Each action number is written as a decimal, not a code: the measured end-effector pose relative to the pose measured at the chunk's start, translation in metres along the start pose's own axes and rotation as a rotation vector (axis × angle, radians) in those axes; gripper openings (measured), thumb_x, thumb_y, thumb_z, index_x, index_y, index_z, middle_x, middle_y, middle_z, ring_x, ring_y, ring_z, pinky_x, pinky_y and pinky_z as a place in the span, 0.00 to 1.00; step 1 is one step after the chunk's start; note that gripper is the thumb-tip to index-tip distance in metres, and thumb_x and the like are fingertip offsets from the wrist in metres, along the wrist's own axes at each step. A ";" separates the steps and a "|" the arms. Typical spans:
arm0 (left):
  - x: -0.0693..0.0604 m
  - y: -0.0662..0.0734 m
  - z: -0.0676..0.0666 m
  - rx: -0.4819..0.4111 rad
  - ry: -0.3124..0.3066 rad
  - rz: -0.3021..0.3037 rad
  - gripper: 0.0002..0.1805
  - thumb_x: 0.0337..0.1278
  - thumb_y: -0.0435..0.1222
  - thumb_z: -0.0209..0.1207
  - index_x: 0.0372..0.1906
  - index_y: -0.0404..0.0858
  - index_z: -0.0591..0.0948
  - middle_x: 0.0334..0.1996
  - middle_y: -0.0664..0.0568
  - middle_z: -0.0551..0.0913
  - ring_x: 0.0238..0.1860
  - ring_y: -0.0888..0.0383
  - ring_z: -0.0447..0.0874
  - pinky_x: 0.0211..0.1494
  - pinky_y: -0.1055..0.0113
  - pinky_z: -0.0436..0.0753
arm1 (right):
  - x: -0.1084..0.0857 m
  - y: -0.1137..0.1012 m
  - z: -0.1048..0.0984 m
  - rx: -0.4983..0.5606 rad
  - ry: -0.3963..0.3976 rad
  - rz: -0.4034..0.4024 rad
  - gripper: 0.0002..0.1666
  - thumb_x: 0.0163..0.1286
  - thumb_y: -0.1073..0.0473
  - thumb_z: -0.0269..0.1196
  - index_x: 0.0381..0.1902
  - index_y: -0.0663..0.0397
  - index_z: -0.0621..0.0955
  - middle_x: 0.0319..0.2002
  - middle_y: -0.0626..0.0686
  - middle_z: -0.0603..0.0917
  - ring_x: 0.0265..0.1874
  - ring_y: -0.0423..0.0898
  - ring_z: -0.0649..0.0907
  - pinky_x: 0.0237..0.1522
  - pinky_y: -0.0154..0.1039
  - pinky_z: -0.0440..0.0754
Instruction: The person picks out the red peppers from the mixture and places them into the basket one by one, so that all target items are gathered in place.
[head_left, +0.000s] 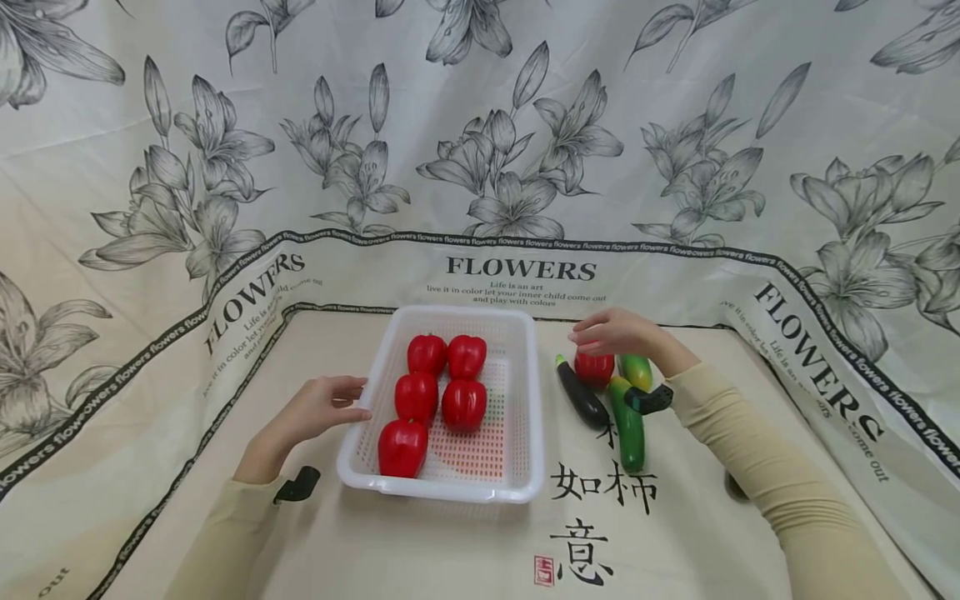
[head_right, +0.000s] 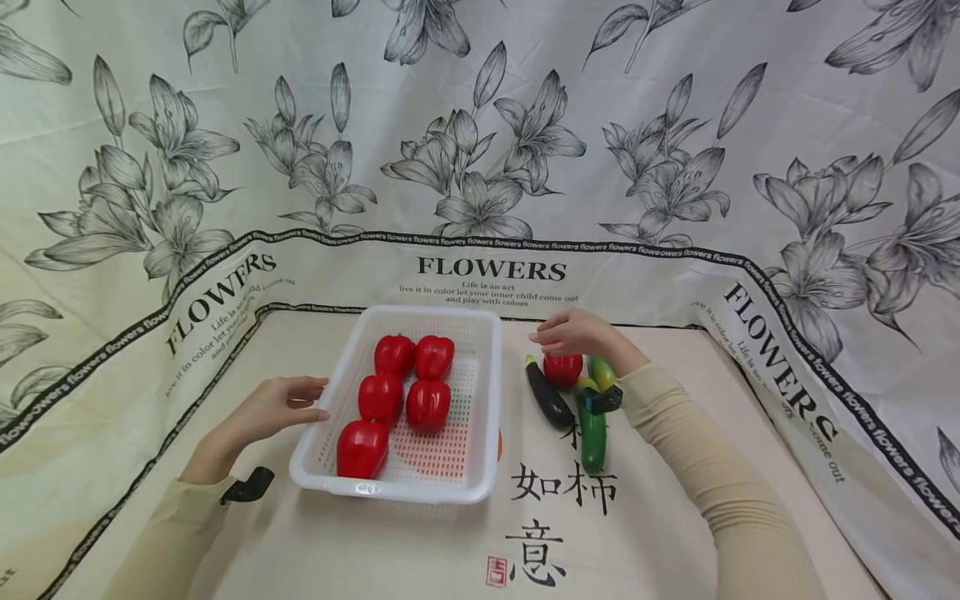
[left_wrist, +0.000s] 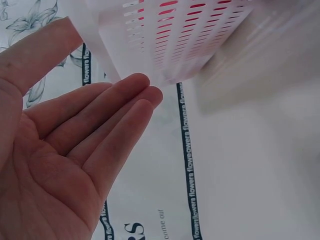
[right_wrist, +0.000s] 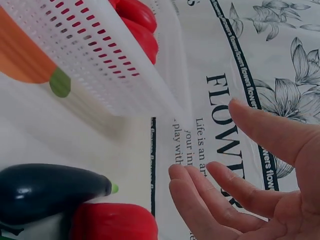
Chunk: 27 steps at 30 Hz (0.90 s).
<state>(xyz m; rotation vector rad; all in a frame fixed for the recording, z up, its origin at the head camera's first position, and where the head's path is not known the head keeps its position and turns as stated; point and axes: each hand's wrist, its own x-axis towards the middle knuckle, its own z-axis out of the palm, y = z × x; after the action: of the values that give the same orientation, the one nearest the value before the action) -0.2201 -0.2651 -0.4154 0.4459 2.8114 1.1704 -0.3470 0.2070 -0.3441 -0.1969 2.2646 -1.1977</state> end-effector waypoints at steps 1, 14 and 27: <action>0.000 0.000 0.000 0.000 0.001 -0.001 0.33 0.48 0.45 0.69 0.59 0.33 0.75 0.52 0.39 0.81 0.52 0.43 0.82 0.51 0.53 0.84 | 0.000 0.002 -0.002 -0.010 0.003 0.006 0.36 0.69 0.54 0.59 0.67 0.69 0.63 0.64 0.68 0.70 0.61 0.59 0.74 0.66 0.52 0.69; 0.000 -0.001 -0.001 -0.006 0.002 -0.008 0.34 0.49 0.45 0.69 0.59 0.32 0.75 0.52 0.39 0.81 0.52 0.43 0.81 0.50 0.53 0.84 | 0.004 0.033 -0.024 0.020 0.052 0.062 0.37 0.72 0.56 0.54 0.69 0.72 0.57 0.67 0.70 0.63 0.65 0.61 0.70 0.67 0.51 0.69; 0.001 -0.002 0.001 -0.006 0.004 -0.011 0.34 0.49 0.45 0.68 0.60 0.31 0.74 0.52 0.39 0.81 0.52 0.43 0.81 0.50 0.54 0.84 | 0.014 0.061 -0.034 0.147 0.137 0.148 0.39 0.71 0.56 0.56 0.70 0.71 0.54 0.70 0.70 0.56 0.69 0.60 0.64 0.69 0.48 0.66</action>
<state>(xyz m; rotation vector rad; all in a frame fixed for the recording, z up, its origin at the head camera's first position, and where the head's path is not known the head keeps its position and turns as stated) -0.2209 -0.2655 -0.4172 0.4274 2.8087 1.1787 -0.3692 0.2621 -0.3831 0.1102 2.2492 -1.3270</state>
